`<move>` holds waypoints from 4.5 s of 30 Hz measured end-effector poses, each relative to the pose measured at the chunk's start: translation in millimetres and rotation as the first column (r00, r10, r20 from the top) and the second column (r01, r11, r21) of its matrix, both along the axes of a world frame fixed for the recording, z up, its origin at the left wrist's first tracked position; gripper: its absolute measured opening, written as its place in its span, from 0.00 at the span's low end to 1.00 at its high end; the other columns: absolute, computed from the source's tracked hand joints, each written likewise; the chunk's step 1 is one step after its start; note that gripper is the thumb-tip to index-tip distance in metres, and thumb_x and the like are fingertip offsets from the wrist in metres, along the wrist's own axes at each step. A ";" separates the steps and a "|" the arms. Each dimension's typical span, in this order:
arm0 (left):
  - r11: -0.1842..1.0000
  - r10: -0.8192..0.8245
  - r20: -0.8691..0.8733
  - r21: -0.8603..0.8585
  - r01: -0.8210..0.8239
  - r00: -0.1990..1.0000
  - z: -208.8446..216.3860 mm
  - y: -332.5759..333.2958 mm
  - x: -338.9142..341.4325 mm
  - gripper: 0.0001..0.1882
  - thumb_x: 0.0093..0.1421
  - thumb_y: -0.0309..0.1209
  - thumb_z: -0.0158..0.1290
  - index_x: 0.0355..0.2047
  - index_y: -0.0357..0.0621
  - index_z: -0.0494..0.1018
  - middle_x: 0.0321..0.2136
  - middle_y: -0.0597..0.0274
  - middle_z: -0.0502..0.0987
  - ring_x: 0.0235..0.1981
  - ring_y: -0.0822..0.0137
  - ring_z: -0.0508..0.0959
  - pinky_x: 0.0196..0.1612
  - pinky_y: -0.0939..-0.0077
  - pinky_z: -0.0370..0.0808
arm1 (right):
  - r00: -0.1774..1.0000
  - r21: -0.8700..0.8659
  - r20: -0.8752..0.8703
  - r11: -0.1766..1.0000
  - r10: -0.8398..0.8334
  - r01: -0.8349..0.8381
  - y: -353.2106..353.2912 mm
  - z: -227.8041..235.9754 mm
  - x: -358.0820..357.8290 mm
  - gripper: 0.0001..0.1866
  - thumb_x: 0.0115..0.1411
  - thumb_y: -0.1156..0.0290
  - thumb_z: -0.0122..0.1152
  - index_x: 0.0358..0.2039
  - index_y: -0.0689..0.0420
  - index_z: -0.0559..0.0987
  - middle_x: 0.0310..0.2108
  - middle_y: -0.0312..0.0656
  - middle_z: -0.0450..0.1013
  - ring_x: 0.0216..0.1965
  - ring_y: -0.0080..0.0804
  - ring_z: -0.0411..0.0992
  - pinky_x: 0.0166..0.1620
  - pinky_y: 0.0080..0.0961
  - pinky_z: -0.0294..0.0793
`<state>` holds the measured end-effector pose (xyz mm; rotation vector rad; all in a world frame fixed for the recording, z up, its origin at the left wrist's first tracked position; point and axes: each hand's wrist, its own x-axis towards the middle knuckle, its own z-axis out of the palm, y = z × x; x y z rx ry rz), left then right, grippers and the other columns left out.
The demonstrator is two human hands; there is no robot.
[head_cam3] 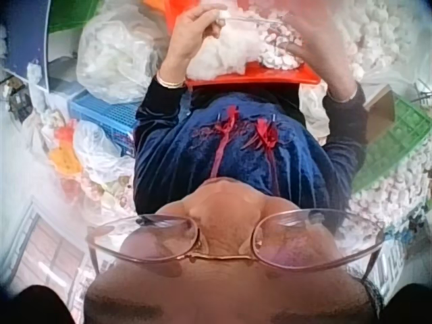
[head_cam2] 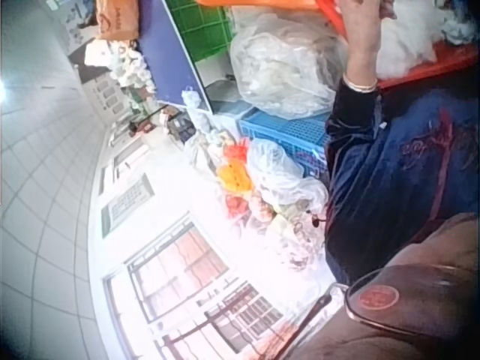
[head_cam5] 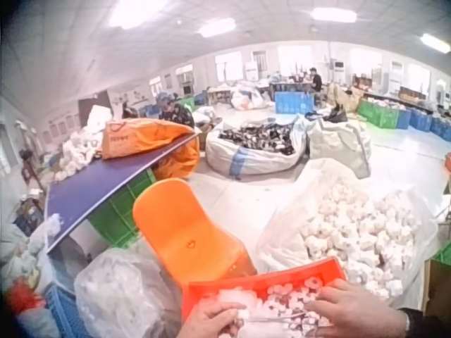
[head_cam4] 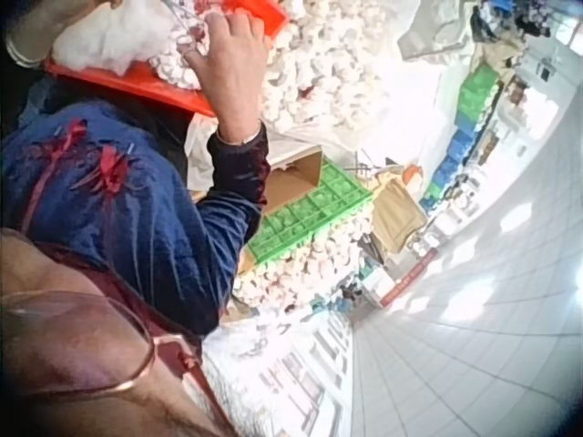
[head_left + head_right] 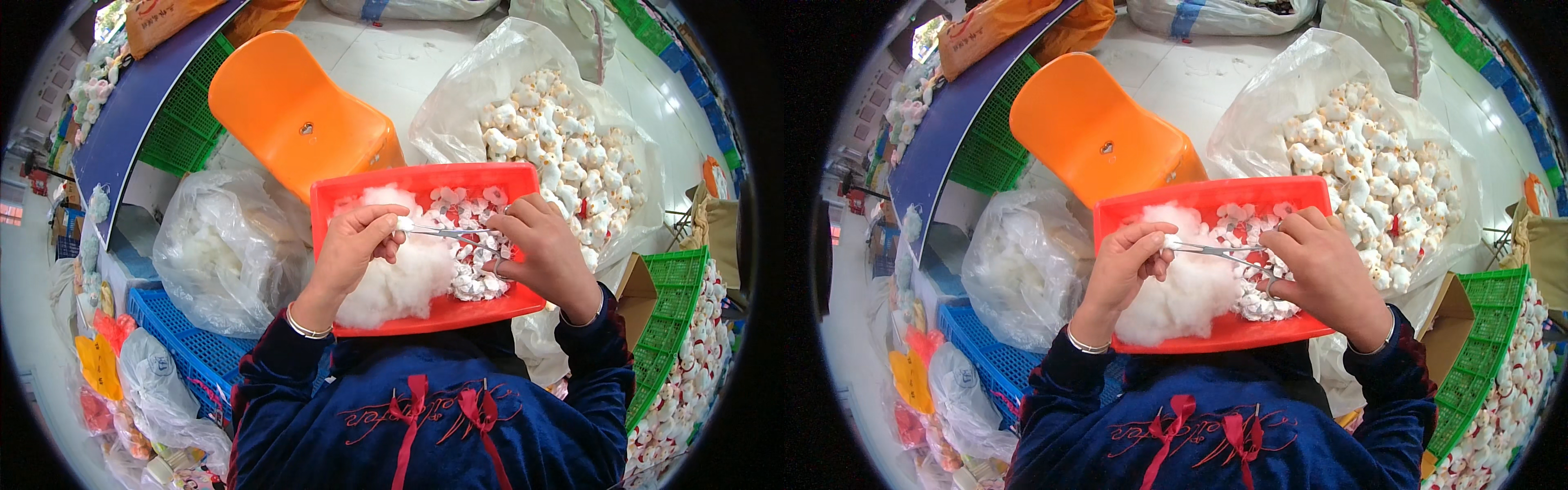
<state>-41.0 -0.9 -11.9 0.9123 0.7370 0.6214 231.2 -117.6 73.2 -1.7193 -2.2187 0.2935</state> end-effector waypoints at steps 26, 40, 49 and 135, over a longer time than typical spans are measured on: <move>0.986 -0.053 -0.069 0.152 0.064 0.996 -14.5 -7.9 12.8 0.13 0.70 0.26 0.55 0.52 0.34 0.80 0.31 0.61 0.82 0.27 0.76 0.78 0.33 0.83 0.77 | 0.990 -0.136 0.141 0.991 0.014 0.005 -2.1 -4.9 -16.5 0.17 0.48 0.65 0.75 0.39 0.53 0.83 0.36 0.40 0.76 0.46 0.41 0.73 0.47 0.40 0.70; 0.984 -0.106 -0.044 0.138 0.111 0.993 -8.7 -15.0 21.4 0.07 0.69 0.24 0.55 0.45 0.36 0.79 0.32 0.61 0.81 0.27 0.77 0.78 0.32 0.83 0.76 | 0.770 -0.262 -0.543 0.939 -0.335 0.224 -5.2 -32.0 -5.9 0.16 0.54 0.65 0.78 0.37 0.61 0.82 0.31 0.41 0.79 0.31 0.26 0.75 0.37 0.24 0.73; 0.954 -0.120 -0.098 0.266 0.142 0.988 22.7 -39.0 35.1 0.14 0.68 0.23 0.56 0.53 0.35 0.76 0.33 0.62 0.82 0.30 0.78 0.79 0.36 0.83 0.77 | 0.523 -0.259 -0.801 0.956 -0.292 0.137 0.5 -65.4 -42.3 0.10 0.60 0.68 0.72 0.38 0.58 0.81 0.32 0.33 0.79 0.33 0.19 0.72 0.38 0.19 0.71; 0.111 -0.168 -0.882 0.428 0.897 0.441 -3.2 30.2 103.2 0.13 0.66 0.37 0.53 0.36 0.40 0.81 0.31 0.43 0.81 0.35 0.45 0.82 0.40 0.53 0.77 | 0.172 -0.245 -0.937 0.924 -0.303 0.293 -95.4 -107.9 19.2 0.21 0.61 0.59 0.74 0.44 0.64 0.80 0.32 0.37 0.80 0.35 0.24 0.77 0.42 0.22 0.76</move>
